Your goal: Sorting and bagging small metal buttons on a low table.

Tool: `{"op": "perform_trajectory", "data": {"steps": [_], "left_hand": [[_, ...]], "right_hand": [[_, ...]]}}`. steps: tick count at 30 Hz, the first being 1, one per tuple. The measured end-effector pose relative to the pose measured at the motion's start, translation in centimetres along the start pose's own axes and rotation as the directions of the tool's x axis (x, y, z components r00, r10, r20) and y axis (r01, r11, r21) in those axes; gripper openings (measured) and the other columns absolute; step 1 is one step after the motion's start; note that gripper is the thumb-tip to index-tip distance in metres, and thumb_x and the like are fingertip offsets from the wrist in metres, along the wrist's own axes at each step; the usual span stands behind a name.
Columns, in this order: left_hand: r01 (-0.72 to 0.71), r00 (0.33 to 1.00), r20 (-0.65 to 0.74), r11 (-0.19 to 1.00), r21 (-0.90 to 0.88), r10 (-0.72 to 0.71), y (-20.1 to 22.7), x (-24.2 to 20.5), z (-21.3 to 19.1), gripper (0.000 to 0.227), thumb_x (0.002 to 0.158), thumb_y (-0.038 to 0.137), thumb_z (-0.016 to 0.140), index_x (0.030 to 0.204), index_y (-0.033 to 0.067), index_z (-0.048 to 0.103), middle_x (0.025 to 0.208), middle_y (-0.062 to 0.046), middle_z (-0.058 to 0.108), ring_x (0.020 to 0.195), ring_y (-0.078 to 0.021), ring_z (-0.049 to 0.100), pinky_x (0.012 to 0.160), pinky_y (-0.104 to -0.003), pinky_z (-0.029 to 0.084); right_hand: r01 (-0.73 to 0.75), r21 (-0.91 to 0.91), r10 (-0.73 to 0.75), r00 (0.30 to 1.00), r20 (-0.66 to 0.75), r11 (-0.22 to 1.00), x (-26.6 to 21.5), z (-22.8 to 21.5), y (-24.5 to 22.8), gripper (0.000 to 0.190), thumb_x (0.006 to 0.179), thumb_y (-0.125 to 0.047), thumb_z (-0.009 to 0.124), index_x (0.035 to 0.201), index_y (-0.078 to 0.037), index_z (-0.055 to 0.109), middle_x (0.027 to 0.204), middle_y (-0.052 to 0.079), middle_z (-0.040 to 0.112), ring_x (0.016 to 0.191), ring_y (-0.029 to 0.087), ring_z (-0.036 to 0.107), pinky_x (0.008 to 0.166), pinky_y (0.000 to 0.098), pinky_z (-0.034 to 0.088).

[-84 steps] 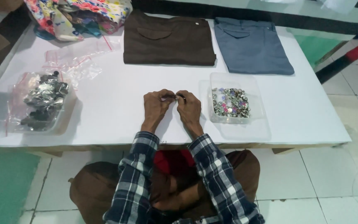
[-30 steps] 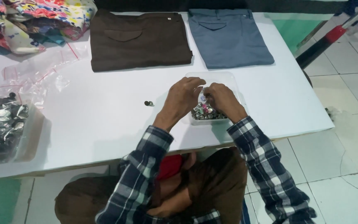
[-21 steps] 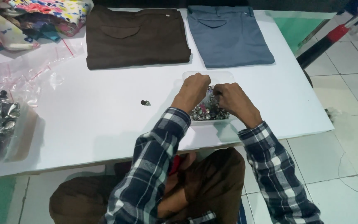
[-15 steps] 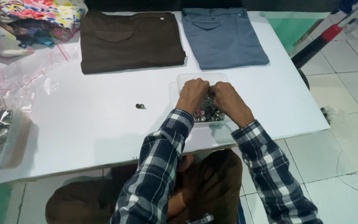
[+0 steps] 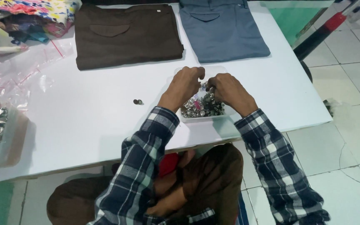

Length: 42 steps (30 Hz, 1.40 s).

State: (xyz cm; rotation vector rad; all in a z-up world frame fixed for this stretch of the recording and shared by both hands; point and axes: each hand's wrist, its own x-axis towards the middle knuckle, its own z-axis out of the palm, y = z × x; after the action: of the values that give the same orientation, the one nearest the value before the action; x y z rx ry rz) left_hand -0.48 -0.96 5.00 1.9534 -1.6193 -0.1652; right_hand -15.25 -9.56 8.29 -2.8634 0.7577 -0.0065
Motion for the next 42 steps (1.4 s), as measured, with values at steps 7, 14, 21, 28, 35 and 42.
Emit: {"op": "perform_trajectory", "data": {"steps": [7,14,21,28,35,42], "left_hand": [[-0.012,1.0,0.009,0.996,-0.089,0.013,-0.7,-2.3,-0.7,0.02,0.09,-0.001,0.064,0.107,0.0052,0.073,0.087,-0.024,0.072,0.086,-0.0438,0.073,0.073,-0.05,0.063],[-0.001,0.993,-0.114,1.0,-0.029,-0.002,-2.3,-2.1,2.1,0.022,0.094,0.007,0.063,0.115,0.0138,0.065,0.091,-0.012,0.075,0.082,-0.0332,0.075,0.069,-0.044,0.064],[-0.014,0.984,-0.176,1.0,0.025,0.018,-2.1,-2.3,2.7,0.017,0.095,0.006,0.063,0.11,0.0128,0.069,0.089,-0.01,0.075,0.078,-0.0292,0.075,0.067,-0.039,0.064],[0.012,0.987,-0.158,0.998,0.057,-0.003,-2.5,-2.0,3.4,0.022,0.094,0.005,0.062,0.112,0.0152,0.069,0.09,-0.007,0.076,0.081,-0.027,0.076,0.074,-0.039,0.064],[0.025,0.992,-0.113,0.954,-0.298,-0.062,-2.4,-1.4,1.3,0.025,0.091,0.003,0.064,0.112,0.0139,0.072,0.091,-0.013,0.077,0.086,-0.0351,0.075,0.075,-0.043,0.063],[0.078,0.993,0.002,0.63,-0.773,-0.12,-1.2,-2.1,0.5,0.027,0.08,0.007,0.076,0.106,0.0096,0.077,0.088,-0.014,0.077,0.084,-0.0233,0.075,0.073,-0.031,0.063]], "right_hand": [[0.011,-0.028,-0.01,0.999,0.05,1.0,1.6,3.3,0.8,0.028,0.085,0.005,0.062,0.105,-0.003,0.08,0.094,0.022,0.077,0.092,0.039,0.074,0.08,0.0437,0.062],[-0.009,0.137,0.009,1.0,-0.005,0.991,1.5,1.7,0.2,0.026,0.089,-0.011,0.066,0.111,-0.01,0.079,0.099,0.02,0.075,0.099,0.039,0.072,0.086,0.0462,0.058],[-0.028,-0.041,0.029,0.999,0.041,0.999,2.2,3.1,1.5,0.022,0.087,-0.01,0.07,0.105,-0.015,0.082,0.096,0.015,0.078,0.094,0.033,0.074,0.085,0.0387,0.059],[0.02,-0.241,-0.017,1.0,0.012,0.97,2.7,5.1,1.4,0.021,0.083,-0.01,0.07,0.101,-0.01,0.08,0.089,0.013,0.076,0.086,0.03,0.075,0.076,0.039,0.061],[-0.045,0.479,0.09,0.993,-0.071,0.877,-0.3,-0.1,0.0,0.021,0.088,-0.017,0.071,0.104,-0.005,0.078,0.092,0.019,0.074,0.089,0.033,0.071,0.075,0.0409,0.058],[0.007,0.852,0.208,0.969,-0.136,0.523,-0.5,1.0,0.6,0.022,0.084,-0.014,0.08,0.101,0.0,0.076,0.084,0.014,0.071,0.075,0.017,0.07,0.061,0.0238,0.058]]}}
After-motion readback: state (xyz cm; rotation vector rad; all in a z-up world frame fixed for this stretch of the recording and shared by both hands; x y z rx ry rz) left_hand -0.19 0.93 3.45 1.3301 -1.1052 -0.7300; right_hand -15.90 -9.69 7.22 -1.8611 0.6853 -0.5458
